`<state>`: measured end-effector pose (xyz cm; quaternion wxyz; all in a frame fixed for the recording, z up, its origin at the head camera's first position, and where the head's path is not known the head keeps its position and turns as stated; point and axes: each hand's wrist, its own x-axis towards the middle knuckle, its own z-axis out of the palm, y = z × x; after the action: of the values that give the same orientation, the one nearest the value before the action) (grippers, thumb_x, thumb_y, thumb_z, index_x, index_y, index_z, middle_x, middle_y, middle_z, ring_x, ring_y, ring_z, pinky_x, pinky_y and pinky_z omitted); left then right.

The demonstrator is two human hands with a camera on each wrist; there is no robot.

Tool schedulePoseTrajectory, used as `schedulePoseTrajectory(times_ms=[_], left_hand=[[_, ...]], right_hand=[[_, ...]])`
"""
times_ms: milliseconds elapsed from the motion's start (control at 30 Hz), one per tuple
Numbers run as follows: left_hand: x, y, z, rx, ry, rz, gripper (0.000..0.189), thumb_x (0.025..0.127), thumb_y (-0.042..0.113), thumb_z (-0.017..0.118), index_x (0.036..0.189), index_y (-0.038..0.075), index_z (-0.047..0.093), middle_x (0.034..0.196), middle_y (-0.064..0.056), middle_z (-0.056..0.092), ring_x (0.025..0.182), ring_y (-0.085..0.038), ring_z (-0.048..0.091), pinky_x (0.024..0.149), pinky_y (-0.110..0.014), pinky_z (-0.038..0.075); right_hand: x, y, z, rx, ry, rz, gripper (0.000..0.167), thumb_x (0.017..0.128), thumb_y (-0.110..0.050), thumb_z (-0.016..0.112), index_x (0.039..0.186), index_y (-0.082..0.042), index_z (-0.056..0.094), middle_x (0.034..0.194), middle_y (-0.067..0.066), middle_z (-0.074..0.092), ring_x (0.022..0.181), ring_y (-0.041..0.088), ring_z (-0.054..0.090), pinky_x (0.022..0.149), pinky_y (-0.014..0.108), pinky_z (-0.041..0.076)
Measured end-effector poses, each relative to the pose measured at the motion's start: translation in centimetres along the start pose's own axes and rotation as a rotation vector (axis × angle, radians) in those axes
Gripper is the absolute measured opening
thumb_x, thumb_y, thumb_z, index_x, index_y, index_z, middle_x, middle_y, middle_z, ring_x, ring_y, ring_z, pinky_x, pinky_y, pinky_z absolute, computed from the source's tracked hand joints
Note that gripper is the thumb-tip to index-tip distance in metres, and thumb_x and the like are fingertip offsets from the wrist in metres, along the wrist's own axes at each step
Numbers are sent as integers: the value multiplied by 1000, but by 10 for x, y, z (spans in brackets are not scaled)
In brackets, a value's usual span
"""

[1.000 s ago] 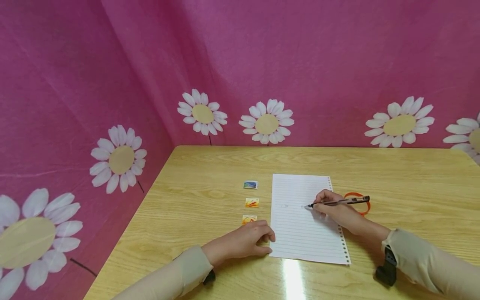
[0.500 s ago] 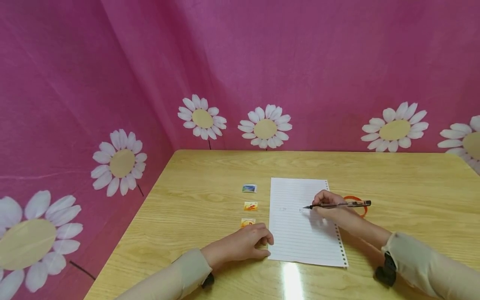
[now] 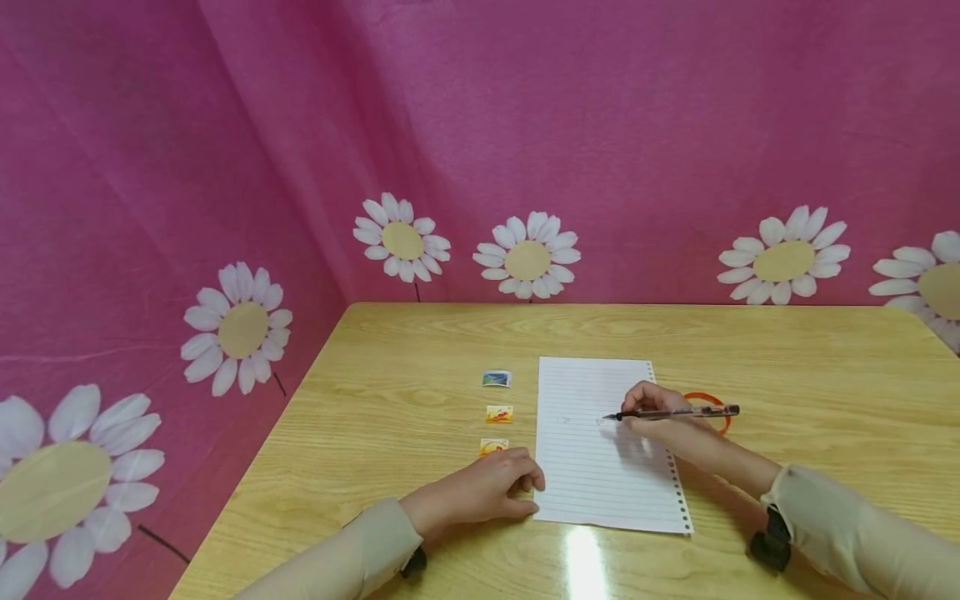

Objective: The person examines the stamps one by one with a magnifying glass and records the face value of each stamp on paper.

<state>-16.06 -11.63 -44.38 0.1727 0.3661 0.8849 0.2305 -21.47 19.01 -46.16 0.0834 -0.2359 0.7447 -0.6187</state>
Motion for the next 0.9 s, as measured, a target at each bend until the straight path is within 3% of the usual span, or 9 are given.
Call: schedulePoseTrajectory(times_ms=[67,267,367,900], left_hand=[[0,-1,0,-4,-2,-2,16,92,22,68,106,14,65,93,7,55,80,1,45,74,-11,42],[0,-3,0,-13,-4,-3,16,92,23,68,107,15,65,94,8,55,80,1,45,75,-11,42],[1,-4,0,-16,-1,3,16,92,22,69,106,15,65,94,7,55,80,1,45,75,-11,42],[1,-2,1,-31,-6,8,16,92,21,68,106,14,65,94,5,56,80,0,45,75,-12,41]], right_hand=[[-4,-10,10,-30,66,-23,12,86,11,55,94,2,54,85,-10,60,76,0,51,65,16,39],[-6,-12,-3,-73,-25,-1,12,89,1,59,101,3,55,91,-5,60,76,2,49,65,20,41],[-7,-9,-3,-91,2,52,15,88,1,59,101,6,52,89,-6,59,75,3,51,65,21,44],[-17,-12,-12,-82,16,14,13,90,3,58,100,7,51,91,-12,59,76,-1,52,64,19,44]])
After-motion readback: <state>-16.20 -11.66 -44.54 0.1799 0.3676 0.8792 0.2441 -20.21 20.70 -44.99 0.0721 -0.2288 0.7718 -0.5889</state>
